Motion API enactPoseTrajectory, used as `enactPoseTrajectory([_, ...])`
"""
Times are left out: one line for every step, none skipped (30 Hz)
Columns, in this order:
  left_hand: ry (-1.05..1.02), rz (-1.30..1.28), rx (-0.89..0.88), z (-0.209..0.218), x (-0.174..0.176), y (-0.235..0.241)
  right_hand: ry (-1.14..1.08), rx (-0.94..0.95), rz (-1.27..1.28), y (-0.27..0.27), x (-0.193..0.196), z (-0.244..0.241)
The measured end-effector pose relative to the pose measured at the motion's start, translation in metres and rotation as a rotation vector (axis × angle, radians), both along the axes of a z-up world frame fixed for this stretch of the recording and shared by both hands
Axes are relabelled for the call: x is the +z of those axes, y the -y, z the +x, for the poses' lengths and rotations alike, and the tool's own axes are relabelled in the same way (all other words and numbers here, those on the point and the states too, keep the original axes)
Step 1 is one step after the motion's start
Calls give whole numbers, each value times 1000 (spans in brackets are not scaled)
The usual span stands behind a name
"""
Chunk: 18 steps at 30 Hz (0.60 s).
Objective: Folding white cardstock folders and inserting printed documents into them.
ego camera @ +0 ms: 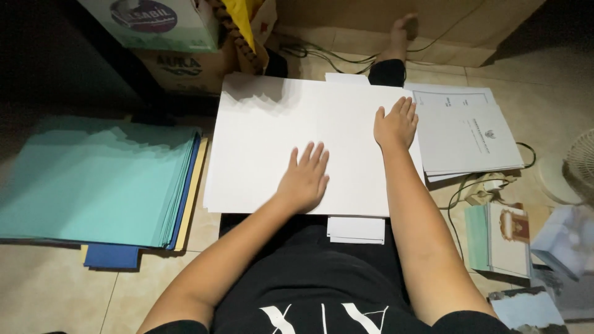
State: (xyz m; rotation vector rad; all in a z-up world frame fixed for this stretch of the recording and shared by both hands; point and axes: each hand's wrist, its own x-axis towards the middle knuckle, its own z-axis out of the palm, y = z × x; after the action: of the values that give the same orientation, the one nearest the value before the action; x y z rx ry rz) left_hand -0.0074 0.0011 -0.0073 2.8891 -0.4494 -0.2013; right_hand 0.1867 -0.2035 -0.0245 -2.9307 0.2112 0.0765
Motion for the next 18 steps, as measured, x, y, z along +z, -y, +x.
enactPoseTrajectory([-4, 2, 4, -10, -4, 1, -4, 4, 2, 1, -2, 1])
enactPoseTrajectory([0, -10, -23, -19, -8, 1, 0, 4, -4, 2, -3, 2])
enactPoseTrajectory([7, -19, -53, -26, -12, 0, 6, 2, -8, 2, -4, 5])
enactPoseTrajectory([6, -15, -52, -25, -16, -1, 6, 3, -3, -1, 0, 2])
enactPoseTrajectory([6, -21, -37, -24, -20, -1, 1, 2, -2, -2, 4, -2])
enactPoseTrajectory([5, -27, -23, -24, -25, 0, -4, 0, 0, -3, 8, -6])
enactPoseTrajectory([-2, -24, -26, -16, -17, 1, -12, -3, 3, -3, 8, -7])
enactPoseTrajectory([-24, -4, 11, -7, -10, 2, -10, -2, 2, -4, 8, -8])
enactPoseTrajectory([-43, 15, 45, 4, -2, 4, -5, -4, 1, -4, 9, -7])
enactPoseTrajectory([-47, 17, 39, 19, -2, 4, -9, -11, 3, -6, 12, -9])
enactPoseTrajectory([-35, 34, 78, 35, -2, 6, -8, -4, 3, -5, 15, -12])
enactPoseTrajectory([-22, 50, 118, 52, -2, 8, -7, 4, 3, -5, 18, -13])
enactPoseTrajectory([-27, 50, 106, 71, -7, 8, -11, -7, 3, -6, 19, -14])
enactPoseTrajectory([-14, 65, 150, 91, -12, 8, -16, -4, -1, -7, 19, -13])
enactPoseTrajectory([0, 79, 192, 112, -17, 9, -20, -2, -5, -7, 20, -12])
enactPoseTrajectory([-3, 78, 180, 129, -23, 8, -23, -14, -7, -7, 19, -11])
enactPoseTrajectory([4, 68, 219, 146, -28, 8, -17, -4, 7, -6, 19, -11])
enactPoseTrajectory([11, 59, 258, 163, -32, 9, -11, 7, 21, -5, 19, -11])
